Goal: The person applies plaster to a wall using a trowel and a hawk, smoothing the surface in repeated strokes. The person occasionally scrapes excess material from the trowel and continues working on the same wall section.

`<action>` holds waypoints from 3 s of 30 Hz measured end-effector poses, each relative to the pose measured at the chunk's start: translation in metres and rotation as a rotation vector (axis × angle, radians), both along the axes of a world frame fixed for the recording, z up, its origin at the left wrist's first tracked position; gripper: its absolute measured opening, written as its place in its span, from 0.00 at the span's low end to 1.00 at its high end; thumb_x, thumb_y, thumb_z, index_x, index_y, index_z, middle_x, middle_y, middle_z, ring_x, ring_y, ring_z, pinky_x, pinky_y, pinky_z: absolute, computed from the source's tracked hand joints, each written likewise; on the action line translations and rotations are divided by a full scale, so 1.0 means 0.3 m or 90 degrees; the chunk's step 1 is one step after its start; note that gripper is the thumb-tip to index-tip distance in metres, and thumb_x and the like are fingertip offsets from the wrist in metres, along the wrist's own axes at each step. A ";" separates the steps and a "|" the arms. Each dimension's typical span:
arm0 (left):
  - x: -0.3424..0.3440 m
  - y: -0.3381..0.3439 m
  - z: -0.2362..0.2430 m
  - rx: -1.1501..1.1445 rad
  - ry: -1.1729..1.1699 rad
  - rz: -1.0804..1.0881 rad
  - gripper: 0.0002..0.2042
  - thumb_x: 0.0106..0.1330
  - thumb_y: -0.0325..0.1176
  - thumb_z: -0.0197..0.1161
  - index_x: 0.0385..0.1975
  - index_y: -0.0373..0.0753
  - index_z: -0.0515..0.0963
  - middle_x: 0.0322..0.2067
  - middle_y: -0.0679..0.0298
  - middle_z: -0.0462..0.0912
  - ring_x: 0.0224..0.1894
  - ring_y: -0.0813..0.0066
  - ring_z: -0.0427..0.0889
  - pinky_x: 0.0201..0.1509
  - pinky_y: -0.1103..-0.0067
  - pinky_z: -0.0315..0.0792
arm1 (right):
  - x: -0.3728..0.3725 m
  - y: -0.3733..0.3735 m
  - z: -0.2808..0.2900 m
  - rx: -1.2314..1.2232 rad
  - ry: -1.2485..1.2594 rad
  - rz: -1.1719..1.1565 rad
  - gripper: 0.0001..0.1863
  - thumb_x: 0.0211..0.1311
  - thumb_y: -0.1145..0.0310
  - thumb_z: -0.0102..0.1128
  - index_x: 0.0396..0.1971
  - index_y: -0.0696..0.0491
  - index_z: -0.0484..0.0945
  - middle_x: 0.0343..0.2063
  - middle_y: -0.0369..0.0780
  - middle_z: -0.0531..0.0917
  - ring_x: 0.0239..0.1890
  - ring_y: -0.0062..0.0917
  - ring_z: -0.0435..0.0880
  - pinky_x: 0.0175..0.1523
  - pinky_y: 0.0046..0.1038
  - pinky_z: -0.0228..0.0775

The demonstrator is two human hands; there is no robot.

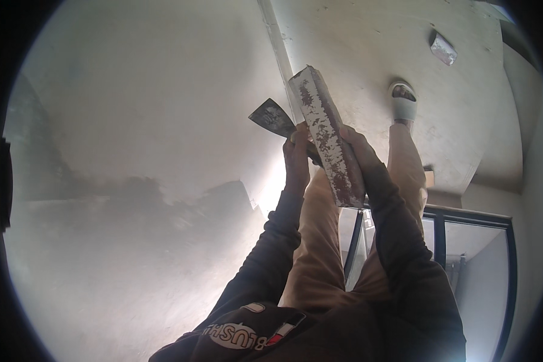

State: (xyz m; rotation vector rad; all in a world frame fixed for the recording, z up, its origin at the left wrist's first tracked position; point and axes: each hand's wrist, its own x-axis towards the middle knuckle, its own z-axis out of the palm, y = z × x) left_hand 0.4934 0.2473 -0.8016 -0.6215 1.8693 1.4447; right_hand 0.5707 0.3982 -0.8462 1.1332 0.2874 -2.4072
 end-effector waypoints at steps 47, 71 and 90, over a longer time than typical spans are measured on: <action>-0.765 -0.321 0.143 -1.068 0.458 -1.411 0.41 0.71 0.65 0.50 0.76 0.43 0.58 0.78 0.50 0.50 0.80 0.51 0.44 0.82 0.49 0.37 | -0.085 -0.007 0.066 -0.130 0.142 -0.153 0.52 0.54 0.35 0.69 0.64 0.64 0.68 0.46 0.54 0.83 0.44 0.37 0.86 0.51 0.35 0.81; -1.242 -0.214 0.618 -1.186 0.651 -1.146 0.40 0.70 0.63 0.55 0.74 0.40 0.60 0.76 0.49 0.53 0.79 0.51 0.49 0.80 0.47 0.40 | -0.126 0.016 0.128 -0.096 0.154 -0.127 0.43 0.52 0.33 0.70 0.51 0.61 0.77 0.40 0.48 0.85 0.40 0.36 0.86 0.44 0.35 0.82; -0.506 -0.874 -0.044 -0.410 0.317 -0.630 0.34 0.71 0.56 0.59 0.70 0.39 0.67 0.72 0.41 0.60 0.76 0.42 0.55 0.80 0.54 0.47 | -0.242 -0.039 0.313 0.181 0.260 -0.077 0.50 0.52 0.39 0.71 0.66 0.59 0.67 0.45 0.47 0.83 0.50 0.51 0.85 0.45 0.47 0.85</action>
